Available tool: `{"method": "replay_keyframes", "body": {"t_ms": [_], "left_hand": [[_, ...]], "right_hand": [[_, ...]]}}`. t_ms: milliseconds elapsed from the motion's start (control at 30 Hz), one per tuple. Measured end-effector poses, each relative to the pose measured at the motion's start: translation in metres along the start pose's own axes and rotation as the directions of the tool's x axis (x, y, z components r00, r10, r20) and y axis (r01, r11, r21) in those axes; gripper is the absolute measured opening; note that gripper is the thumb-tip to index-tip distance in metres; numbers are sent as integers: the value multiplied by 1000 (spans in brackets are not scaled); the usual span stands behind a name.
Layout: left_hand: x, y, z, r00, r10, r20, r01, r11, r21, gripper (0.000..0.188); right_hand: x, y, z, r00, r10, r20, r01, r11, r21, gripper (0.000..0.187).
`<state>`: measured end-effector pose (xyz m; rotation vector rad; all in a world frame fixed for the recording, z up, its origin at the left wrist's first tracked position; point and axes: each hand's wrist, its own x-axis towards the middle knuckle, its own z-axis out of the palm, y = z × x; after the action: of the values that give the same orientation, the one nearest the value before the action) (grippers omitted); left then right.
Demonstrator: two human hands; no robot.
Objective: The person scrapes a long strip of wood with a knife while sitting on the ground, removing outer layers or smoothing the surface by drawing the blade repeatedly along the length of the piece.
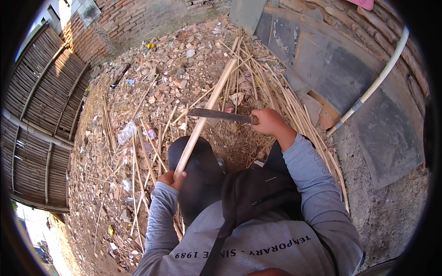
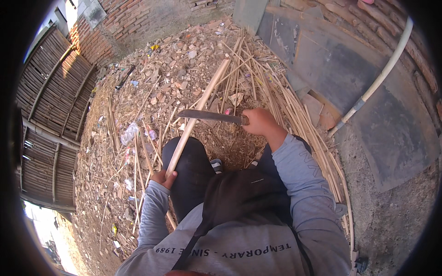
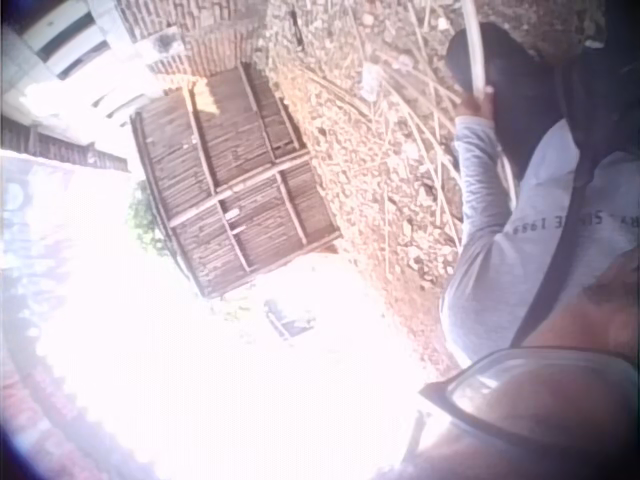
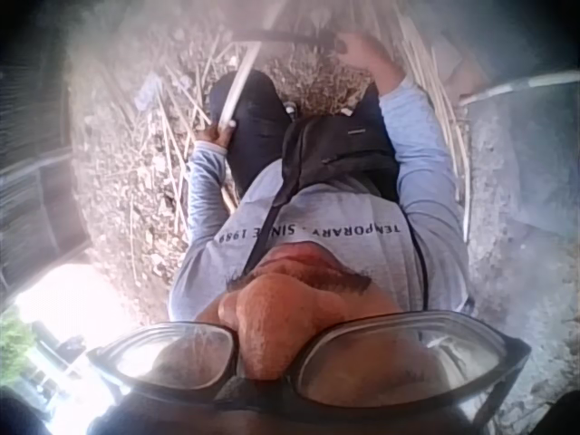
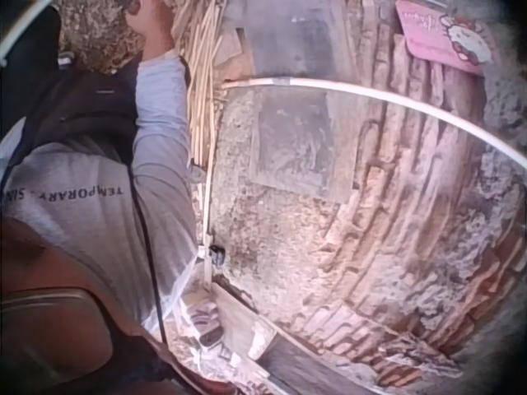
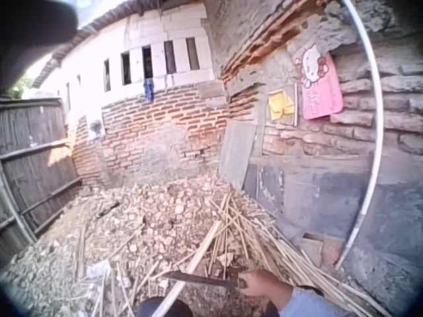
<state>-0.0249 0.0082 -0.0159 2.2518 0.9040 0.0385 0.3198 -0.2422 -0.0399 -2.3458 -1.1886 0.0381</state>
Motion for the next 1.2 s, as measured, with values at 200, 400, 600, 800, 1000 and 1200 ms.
{"method": "replay_keyframes", "body": {"t_ms": [200,400,600,800,1000,1200], "left_hand": [[1,-3,1,1000,13,-2,-13,1000,-26,54],[4,-10,3,1000,-3,14,3,1000,-31,56],[6,-21,8,1000,4,-1,-4,994,-112,54],[1,-6,6,1000,-16,6,17,986,-166,49],[4,-14,8,1000,-17,5,18,984,-178,49],[6,-16,8,999,-32,4,32,987,-156,48]], "right_hand": [[-1,-3,-3,1000,18,26,-18,1000,18,24],[-1,-2,-2,1000,23,19,-23,1000,17,22],[0,-3,-2,998,48,42,-49,998,29,20],[0,0,-1,997,54,57,-56,998,22,20],[0,2,1,998,42,47,-45,997,56,20],[1,1,-1,996,44,77,-49,997,62,19]]}}
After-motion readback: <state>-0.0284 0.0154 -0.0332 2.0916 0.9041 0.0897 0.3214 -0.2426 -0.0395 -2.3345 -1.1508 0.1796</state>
